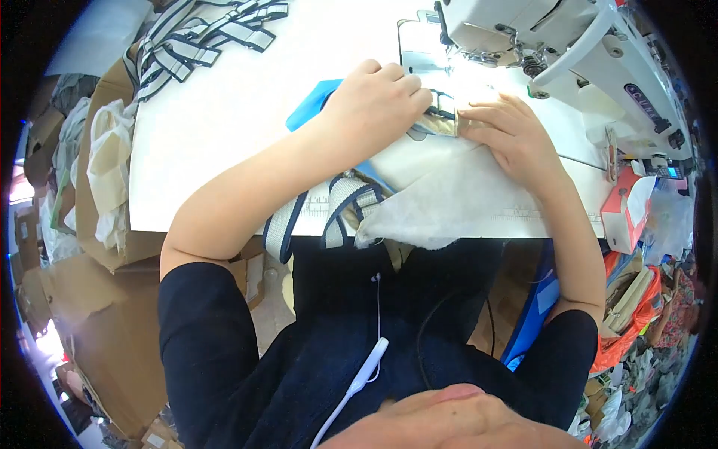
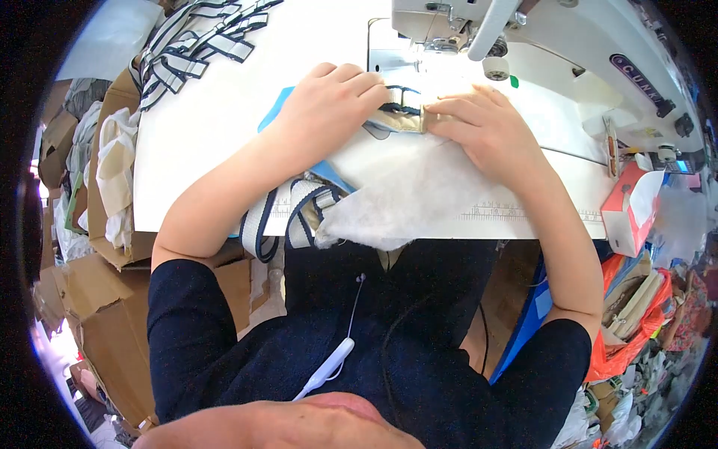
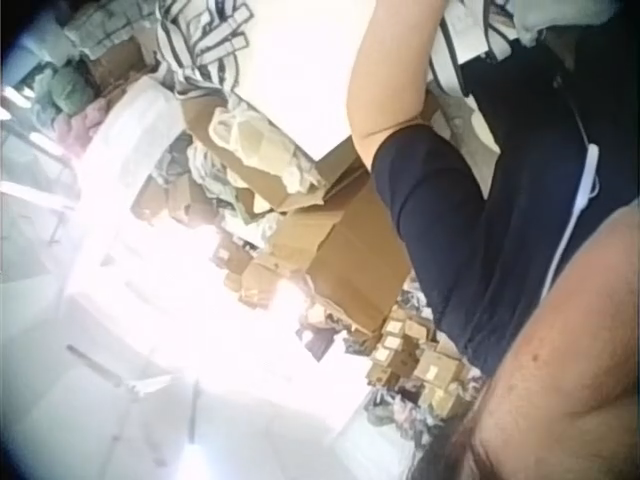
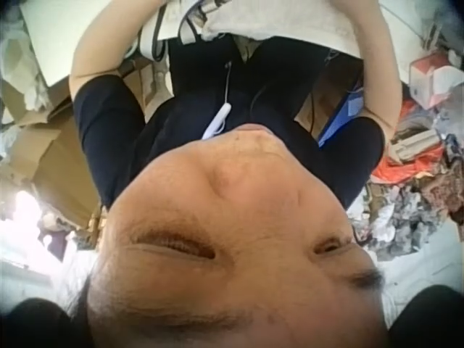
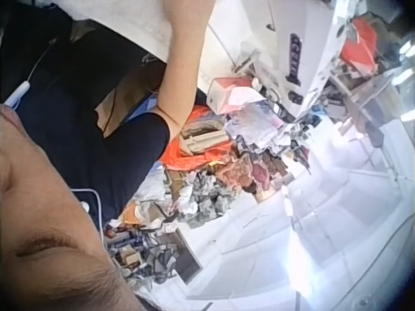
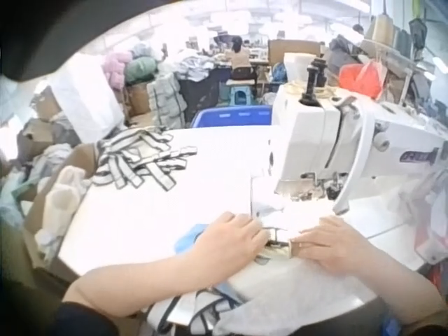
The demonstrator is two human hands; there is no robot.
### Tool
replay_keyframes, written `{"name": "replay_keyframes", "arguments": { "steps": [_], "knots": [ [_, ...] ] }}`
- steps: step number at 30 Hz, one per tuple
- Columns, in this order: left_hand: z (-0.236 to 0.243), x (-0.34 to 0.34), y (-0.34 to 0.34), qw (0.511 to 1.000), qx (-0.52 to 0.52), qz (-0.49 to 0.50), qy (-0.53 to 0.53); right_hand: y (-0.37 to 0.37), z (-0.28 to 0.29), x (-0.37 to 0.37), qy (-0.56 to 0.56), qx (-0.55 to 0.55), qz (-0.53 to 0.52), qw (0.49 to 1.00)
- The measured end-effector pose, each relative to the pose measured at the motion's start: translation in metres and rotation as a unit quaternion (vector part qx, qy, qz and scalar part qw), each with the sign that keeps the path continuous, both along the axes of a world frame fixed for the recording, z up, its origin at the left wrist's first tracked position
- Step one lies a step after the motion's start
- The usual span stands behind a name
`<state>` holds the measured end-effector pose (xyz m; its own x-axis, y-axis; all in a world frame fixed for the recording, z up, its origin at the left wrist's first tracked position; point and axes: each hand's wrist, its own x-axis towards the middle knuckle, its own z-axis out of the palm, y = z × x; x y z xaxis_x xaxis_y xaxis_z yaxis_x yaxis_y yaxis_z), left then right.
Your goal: Sewing fabric strips and components together using an industrial sewing machine in a workshop.
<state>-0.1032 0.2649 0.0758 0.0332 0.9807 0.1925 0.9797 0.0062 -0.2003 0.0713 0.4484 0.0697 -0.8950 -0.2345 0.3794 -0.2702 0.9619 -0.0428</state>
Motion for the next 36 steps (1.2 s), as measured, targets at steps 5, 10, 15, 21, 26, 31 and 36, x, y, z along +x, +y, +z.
{"name": "replay_keyframes", "arguments": {
  "steps": [5, 10, 15, 21, 26, 31, 36],
  "knots": [
    [0.007, -0.002, -0.007, 0.99, 0.057, -0.058, -0.113, 0.004, -0.002, -0.006, -0.006, -0.051, 0.039, 0.998],
    [0.003, -0.002, 0.009, 0.977, -0.023, -0.083, -0.197, 0.006, -0.007, -0.002, -0.005, -0.068, 0.022, 0.997],
    [-0.008, 0.004, 0.012, 0.981, 0.017, -0.066, -0.179, 0.006, -0.009, 0.0, 0.052, -0.084, -0.009, 0.995],
    [-0.013, 0.011, 0.008, 0.986, 0.075, -0.063, -0.133, -0.001, -0.005, 0.001, 0.014, -0.035, -0.003, 0.999],
    [-0.01, 0.01, 0.006, 0.985, 0.05, -0.057, -0.152, 0.0, -0.005, 0.002, 0.007, -0.043, -0.007, 0.999],
    [-0.013, 0.008, 0.007, 0.979, 0.077, -0.056, -0.18, 0.002, -0.006, 0.003, -0.012, -0.058, -0.012, 0.998],
    [-0.011, 0.009, 0.007, 0.961, 0.11, -0.044, -0.249, 0.002, -0.005, 0.004, -0.025, -0.073, -0.024, 0.997]
  ]
}}
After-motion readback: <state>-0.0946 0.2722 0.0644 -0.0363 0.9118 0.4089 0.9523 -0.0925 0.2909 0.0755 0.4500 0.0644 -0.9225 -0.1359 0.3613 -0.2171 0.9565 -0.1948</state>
